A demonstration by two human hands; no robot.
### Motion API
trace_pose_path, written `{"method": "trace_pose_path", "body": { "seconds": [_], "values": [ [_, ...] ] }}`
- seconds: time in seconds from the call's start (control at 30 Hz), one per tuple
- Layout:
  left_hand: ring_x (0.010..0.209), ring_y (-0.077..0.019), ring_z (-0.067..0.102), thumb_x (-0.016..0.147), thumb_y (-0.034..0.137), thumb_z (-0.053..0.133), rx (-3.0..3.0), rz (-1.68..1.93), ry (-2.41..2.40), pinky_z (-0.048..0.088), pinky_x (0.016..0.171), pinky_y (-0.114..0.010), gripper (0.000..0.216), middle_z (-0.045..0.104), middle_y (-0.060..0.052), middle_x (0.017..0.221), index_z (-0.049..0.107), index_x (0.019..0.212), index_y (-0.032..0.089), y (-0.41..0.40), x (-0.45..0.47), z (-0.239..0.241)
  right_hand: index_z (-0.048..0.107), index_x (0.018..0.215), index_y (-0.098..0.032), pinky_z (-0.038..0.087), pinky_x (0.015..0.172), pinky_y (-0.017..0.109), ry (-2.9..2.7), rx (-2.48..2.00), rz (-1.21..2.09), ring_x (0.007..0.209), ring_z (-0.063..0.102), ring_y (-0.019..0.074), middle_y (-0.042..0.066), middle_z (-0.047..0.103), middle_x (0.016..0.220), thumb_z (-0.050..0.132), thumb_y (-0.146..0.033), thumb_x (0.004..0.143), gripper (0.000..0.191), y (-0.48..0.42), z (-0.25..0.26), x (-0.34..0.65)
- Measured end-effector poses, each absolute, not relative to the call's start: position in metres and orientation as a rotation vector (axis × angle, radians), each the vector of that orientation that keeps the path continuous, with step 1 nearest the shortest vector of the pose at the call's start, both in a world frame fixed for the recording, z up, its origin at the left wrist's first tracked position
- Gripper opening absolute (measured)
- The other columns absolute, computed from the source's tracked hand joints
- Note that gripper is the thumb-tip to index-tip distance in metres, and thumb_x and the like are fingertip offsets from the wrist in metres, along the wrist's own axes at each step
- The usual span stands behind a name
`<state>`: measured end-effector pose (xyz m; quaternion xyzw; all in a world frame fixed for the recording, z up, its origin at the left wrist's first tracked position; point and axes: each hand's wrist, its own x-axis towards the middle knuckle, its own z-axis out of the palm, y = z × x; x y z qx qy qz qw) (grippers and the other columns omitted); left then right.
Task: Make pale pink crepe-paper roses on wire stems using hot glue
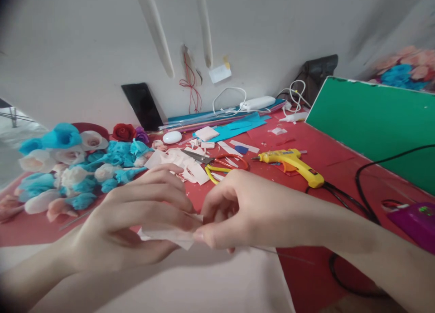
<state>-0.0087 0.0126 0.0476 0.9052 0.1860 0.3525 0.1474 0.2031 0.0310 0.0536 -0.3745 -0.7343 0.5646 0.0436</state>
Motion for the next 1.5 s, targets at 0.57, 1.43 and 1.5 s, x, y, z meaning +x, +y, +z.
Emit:
{"method": "trace_pose_path", "body": {
  "seconds": [0.57, 1.43, 1.5],
  "values": [
    [0.076, -0.0142, 0.06, 0.074, 0.007, 0.066, 2.836, 1.037, 0.556, 0.044, 0.088, -0.034, 0.017, 0.074, 0.0, 0.081, 0.069, 0.087, 0.017, 0.012, -0.013, 0.047, 0.066, 0.08, -0.024, 0.038, 0.049, 0.013, -2.286, -1.132, 1.717, 0.059, 0.055, 0.006, -0.005, 0.062, 0.065, 0.058, -0.042, 0.085, 0.02, 0.035, 0.057, 0.205],
    [0.065, -0.0144, 0.065, 0.079, 0.014, 0.063, 3.072, 1.121, 0.563, 0.047, 0.086, -0.041, 0.009, 0.076, 0.002, 0.081, 0.066, 0.08, 0.023, 0.013, -0.015, 0.048, 0.069, 0.071, -0.022, 0.027, 0.043, 0.016, -2.187, -1.14, 1.776, 0.051, 0.041, 0.0053, -0.005, 0.06, 0.06, 0.064, -0.031, 0.081, 0.014, 0.033, 0.062, 0.202],
    [0.064, -0.0137, 0.065, 0.08, 0.013, 0.064, 3.072, 1.123, 0.557, 0.046, 0.086, -0.041, 0.009, 0.076, 0.002, 0.08, 0.066, 0.079, 0.022, 0.012, -0.016, 0.047, 0.068, 0.071, -0.022, 0.028, 0.044, 0.016, -2.199, -1.163, 1.759, 0.052, 0.043, 0.0058, -0.005, 0.06, 0.059, 0.065, -0.032, 0.08, 0.014, 0.032, 0.062, 0.201]
  ]
}}
